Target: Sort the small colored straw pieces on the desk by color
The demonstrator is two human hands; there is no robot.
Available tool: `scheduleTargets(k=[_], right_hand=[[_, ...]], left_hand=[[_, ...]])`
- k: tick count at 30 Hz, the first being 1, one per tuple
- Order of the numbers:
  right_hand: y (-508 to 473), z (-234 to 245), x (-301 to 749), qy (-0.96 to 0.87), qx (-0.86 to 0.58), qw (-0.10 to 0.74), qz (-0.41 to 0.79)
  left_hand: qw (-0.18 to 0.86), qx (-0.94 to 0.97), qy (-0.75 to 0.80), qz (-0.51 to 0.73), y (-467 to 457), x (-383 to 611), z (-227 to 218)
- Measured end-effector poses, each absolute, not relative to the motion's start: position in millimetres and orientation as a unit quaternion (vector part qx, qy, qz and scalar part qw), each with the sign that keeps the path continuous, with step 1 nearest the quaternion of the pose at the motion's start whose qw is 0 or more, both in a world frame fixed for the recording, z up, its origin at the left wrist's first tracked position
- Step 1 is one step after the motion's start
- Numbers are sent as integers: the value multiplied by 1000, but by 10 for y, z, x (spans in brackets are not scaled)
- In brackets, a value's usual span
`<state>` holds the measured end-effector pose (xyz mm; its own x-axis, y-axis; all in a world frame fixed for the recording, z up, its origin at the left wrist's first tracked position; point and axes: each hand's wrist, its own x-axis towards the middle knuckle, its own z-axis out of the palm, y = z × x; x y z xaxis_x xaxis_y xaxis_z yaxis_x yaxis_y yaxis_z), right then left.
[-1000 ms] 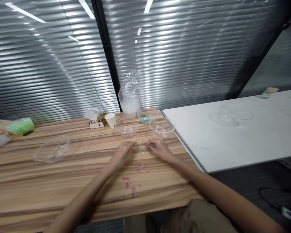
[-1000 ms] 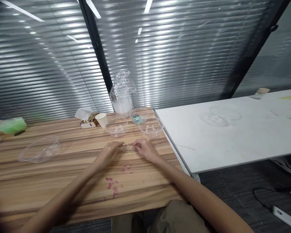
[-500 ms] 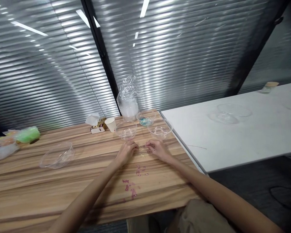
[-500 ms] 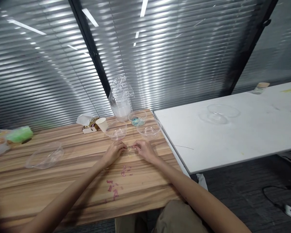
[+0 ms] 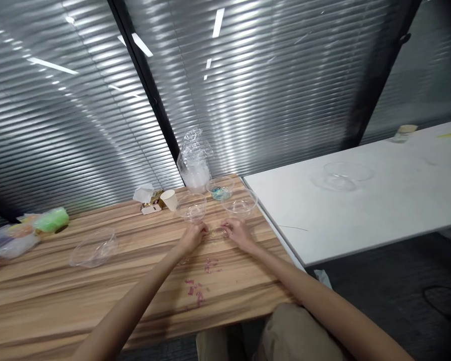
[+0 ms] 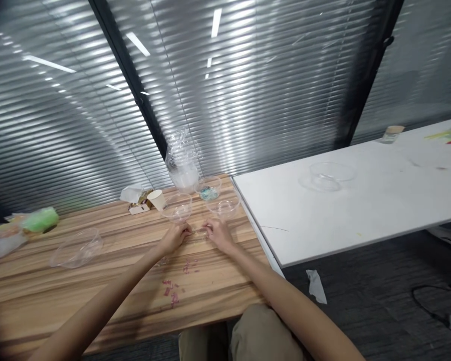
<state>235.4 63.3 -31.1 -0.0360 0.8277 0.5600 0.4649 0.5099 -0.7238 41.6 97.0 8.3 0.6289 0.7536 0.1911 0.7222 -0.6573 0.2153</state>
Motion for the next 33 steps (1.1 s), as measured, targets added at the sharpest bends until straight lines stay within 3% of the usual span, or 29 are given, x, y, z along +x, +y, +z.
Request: scheduleTargets(k=[9, 17, 25, 33], right_hand=[[166, -279, 2375, -734, -437, 484, 187], [-241, -245, 2341, -881, -307, 325, 154], [-171, -267, 2347, -834, -388, 360, 157], [-134, -185, 2427, -847, -329, 380, 173]], left_hand=[[80, 883, 430, 172, 897, 359, 137], [141, 816, 461, 318, 95, -33, 207], [201, 803, 482, 286, -101, -42, 178], [253, 895, 318, 186, 219, 385, 335]])
